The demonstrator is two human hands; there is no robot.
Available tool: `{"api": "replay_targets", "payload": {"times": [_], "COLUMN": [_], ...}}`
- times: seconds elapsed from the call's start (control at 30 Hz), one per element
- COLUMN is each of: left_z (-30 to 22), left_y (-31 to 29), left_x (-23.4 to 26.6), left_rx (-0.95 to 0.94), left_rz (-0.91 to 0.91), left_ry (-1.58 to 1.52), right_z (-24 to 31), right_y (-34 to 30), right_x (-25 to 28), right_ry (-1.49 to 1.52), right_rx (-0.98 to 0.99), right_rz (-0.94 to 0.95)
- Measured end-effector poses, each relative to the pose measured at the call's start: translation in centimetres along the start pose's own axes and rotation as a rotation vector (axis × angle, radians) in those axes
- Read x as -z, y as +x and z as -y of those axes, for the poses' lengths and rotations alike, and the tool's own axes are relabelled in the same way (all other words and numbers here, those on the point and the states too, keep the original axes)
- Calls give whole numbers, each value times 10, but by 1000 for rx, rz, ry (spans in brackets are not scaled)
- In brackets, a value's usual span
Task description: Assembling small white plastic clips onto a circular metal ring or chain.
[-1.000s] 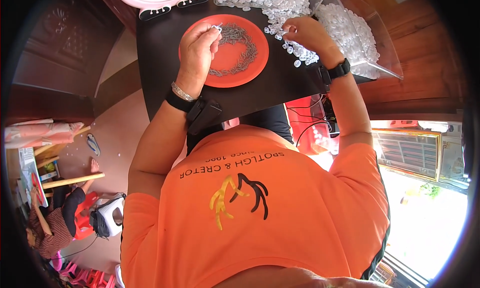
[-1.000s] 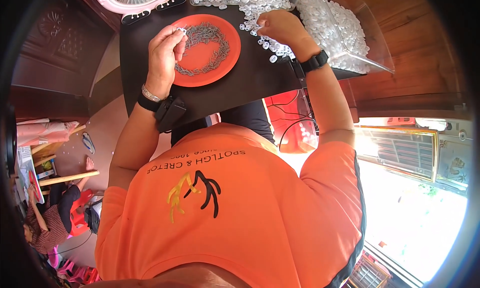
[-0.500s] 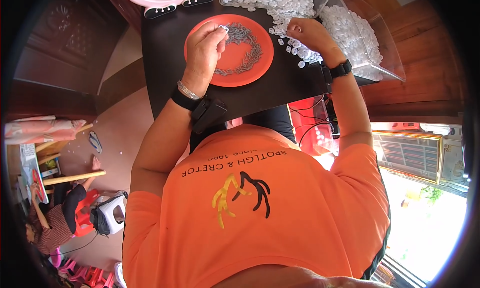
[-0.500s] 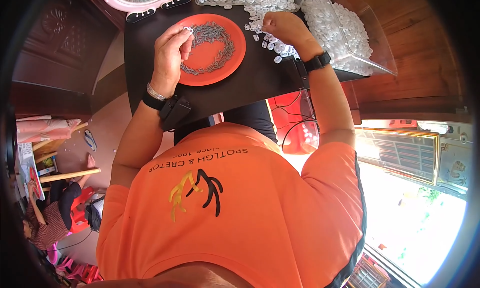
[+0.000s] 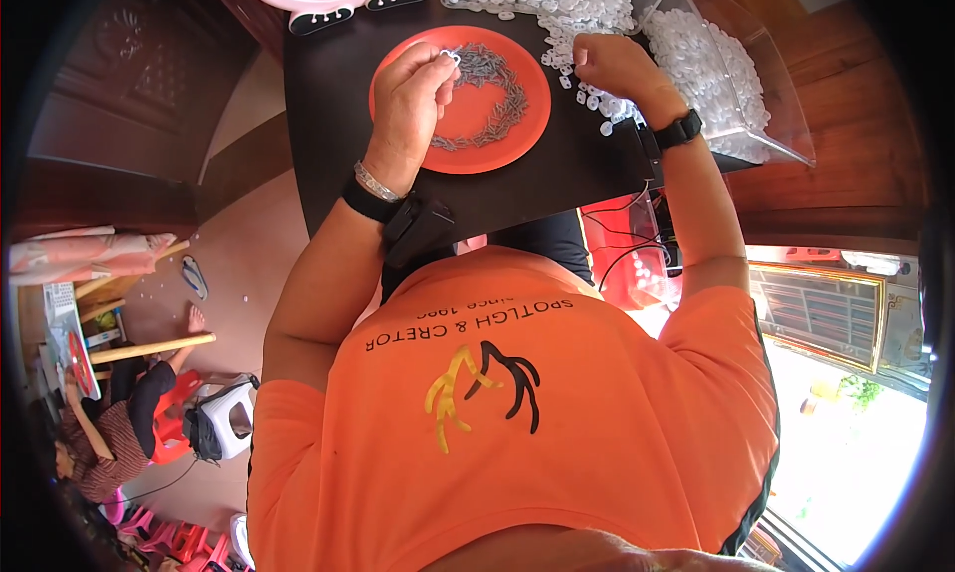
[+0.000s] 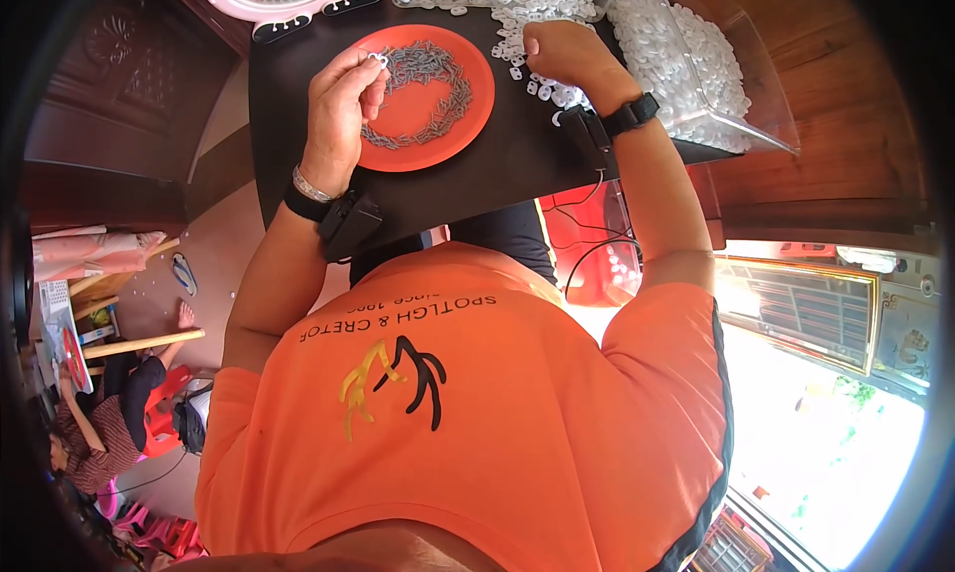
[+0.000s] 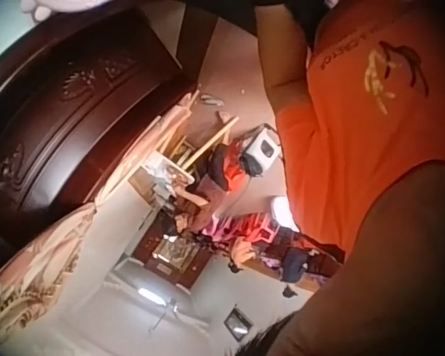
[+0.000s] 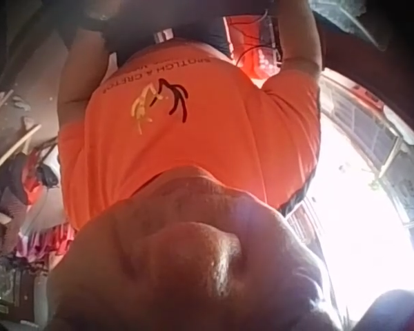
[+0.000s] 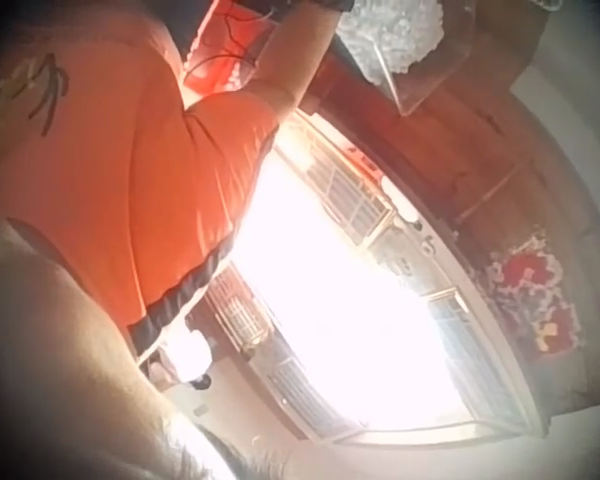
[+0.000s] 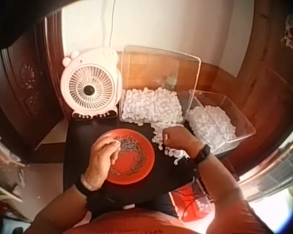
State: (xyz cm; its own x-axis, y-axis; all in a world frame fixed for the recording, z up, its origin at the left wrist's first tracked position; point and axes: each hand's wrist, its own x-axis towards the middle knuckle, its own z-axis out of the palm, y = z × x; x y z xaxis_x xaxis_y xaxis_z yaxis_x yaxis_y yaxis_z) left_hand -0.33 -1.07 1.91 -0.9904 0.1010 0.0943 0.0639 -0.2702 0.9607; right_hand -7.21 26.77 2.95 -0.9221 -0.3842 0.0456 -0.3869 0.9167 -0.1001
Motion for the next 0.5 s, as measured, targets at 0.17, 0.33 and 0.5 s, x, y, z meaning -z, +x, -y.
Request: {"api": "replay_targets", "payload": {"times": [0.17, 0.33, 0.5], "left_z": [-2, -2, -1], "left_y": [-1, 0, 1], "left_x": [-2, -1, 0], "left_rx": [-18, -5, -11], "left_rz": [-4, -8, 3], "left_ry": [8, 9, 14], "right_z": [-12, -17, -11], "right_y": [2, 3, 0], "right_x": [-8, -13, -7], "right_ry": [67, 42, 136], "right_rx": [27, 56, 19], "right_rz": [-56, -96, -138]}}
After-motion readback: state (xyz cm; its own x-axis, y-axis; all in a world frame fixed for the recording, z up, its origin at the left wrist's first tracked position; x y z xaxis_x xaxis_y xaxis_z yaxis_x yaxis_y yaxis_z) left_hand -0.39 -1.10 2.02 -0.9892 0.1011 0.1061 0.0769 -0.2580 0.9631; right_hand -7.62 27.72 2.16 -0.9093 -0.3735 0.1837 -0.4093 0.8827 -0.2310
